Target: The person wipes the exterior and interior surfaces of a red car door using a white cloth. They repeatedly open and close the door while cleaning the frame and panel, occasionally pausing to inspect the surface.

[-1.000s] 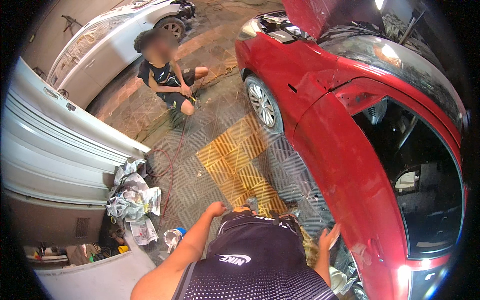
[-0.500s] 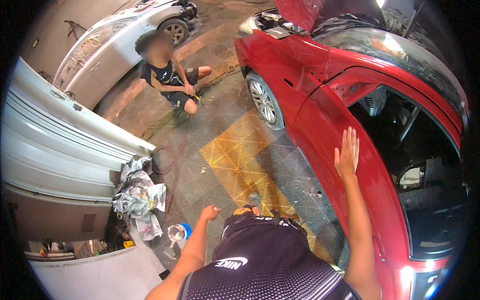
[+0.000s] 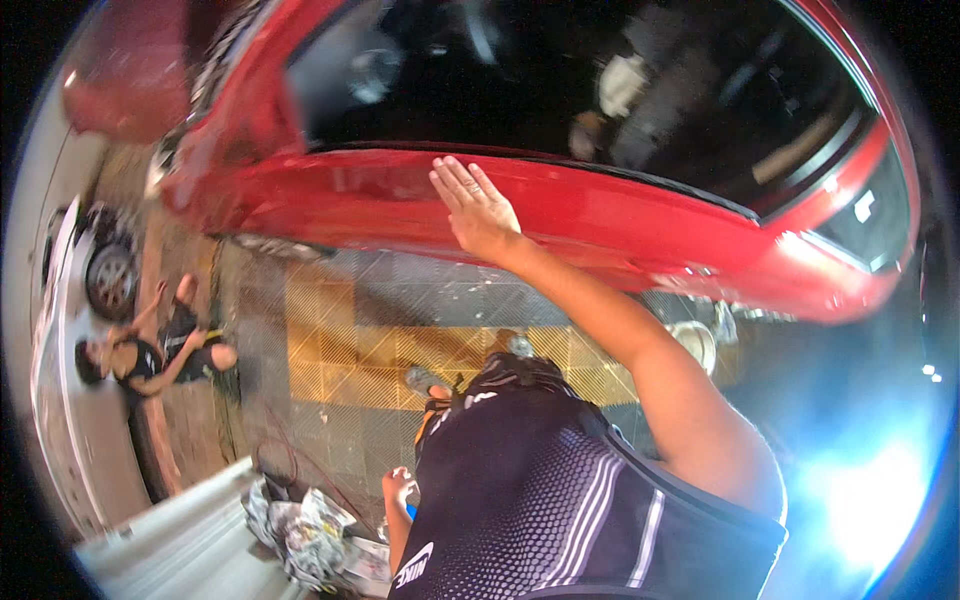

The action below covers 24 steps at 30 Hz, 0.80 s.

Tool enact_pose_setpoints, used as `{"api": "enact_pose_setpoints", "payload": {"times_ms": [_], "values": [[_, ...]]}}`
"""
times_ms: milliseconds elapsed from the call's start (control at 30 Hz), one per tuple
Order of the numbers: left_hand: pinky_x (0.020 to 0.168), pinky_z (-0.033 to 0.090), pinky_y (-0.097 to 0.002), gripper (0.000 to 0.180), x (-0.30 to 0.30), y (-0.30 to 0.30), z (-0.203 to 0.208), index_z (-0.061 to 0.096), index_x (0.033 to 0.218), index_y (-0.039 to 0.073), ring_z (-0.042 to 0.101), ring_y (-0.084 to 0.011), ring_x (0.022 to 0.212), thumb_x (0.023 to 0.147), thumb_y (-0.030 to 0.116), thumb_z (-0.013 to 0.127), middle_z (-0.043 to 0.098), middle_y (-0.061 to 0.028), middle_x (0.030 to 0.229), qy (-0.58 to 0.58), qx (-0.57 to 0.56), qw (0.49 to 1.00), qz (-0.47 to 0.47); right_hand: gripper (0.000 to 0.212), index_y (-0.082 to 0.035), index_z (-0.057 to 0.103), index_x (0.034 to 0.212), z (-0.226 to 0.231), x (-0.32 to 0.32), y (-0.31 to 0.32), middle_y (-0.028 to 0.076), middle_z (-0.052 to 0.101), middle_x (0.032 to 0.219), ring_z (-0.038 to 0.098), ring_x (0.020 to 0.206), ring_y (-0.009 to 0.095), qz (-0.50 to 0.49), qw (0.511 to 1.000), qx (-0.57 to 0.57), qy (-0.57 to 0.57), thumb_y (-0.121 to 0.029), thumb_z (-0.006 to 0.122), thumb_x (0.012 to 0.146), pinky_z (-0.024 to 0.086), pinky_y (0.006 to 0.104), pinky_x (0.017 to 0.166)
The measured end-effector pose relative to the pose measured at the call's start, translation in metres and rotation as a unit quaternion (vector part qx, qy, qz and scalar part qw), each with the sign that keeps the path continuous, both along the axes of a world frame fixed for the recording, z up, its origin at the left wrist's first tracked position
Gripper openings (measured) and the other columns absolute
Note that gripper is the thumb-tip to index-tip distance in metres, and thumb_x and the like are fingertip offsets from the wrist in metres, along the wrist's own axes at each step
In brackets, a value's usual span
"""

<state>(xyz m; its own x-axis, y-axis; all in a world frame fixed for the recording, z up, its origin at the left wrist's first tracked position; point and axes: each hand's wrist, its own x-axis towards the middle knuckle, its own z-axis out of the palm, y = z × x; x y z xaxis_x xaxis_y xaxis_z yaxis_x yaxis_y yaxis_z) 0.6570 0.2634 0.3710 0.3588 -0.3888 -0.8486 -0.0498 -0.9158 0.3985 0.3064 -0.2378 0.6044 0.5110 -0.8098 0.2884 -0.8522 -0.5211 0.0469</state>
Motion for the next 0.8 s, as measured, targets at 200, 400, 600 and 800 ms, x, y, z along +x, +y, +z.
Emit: {"api": "enact_pose_setpoints", "payload": {"times_ms": [200, 400, 600, 800], "values": [[0.051, 0.050, -0.0294, 0.023, 0.008, -0.107, -0.018, 0.062, 0.104, 0.000, 0.062, -0.0177, 0.059, 0.091, 0.019, 0.059, 0.065, -0.0082, 0.080, -0.008, -0.034, 0.996, -0.082, 0.064, -0.010, 0.033, 0.148, 0.014, -0.171, 0.081, 0.005, 0.028, 0.156, 0.021, 0.145, 0.020, -0.146, 0.989, 0.005, -0.037, -0.024, 0.054, 0.089, 0.014, 0.0422, 0.119], [0.056, 0.049, -0.0305, 0.024, -0.007, -0.222, -0.010, 0.061, 0.103, -0.001, 0.062, -0.0179, 0.066, 0.091, 0.019, 0.056, 0.064, -0.0068, 0.083, 0.035, -0.131, 0.974, -0.180, 0.060, -0.008, 0.042, 0.142, 0.004, -0.342, 0.160, 0.008, 0.034, 0.152, 0.029, 0.142, 0.025, -0.287, 0.949, -0.115, -0.066, -0.023, 0.059, 0.086, 0.017, 0.0485, 0.117], [0.066, 0.050, -0.0336, 0.028, -0.068, -0.294, 0.013, 0.062, 0.106, -0.001, 0.065, -0.0197, 0.080, 0.093, 0.024, 0.057, 0.067, -0.0114, 0.087, -0.029, -0.144, 0.930, -0.336, 0.053, -0.004, 0.046, 0.135, -0.030, -0.403, 0.218, 0.014, 0.051, 0.136, 0.048, 0.127, 0.027, -0.434, 0.840, -0.201, -0.258, -0.012, 0.061, 0.085, 0.036, 0.0476, 0.104], [0.078, 0.052, -0.0403, 0.030, -0.070, -0.272, 0.001, 0.064, 0.109, 0.002, 0.067, -0.0356, 0.092, 0.091, 0.026, 0.059, 0.069, -0.0208, 0.096, -0.096, -0.221, 0.806, -0.540, 0.051, 0.001, 0.049, 0.126, -0.110, -0.344, 0.225, 0.011, 0.065, 0.110, 0.064, 0.100, 0.027, -0.378, 0.376, 0.108, -0.839, -0.025, 0.069, 0.088, 0.050, 0.0360, 0.086]]}}
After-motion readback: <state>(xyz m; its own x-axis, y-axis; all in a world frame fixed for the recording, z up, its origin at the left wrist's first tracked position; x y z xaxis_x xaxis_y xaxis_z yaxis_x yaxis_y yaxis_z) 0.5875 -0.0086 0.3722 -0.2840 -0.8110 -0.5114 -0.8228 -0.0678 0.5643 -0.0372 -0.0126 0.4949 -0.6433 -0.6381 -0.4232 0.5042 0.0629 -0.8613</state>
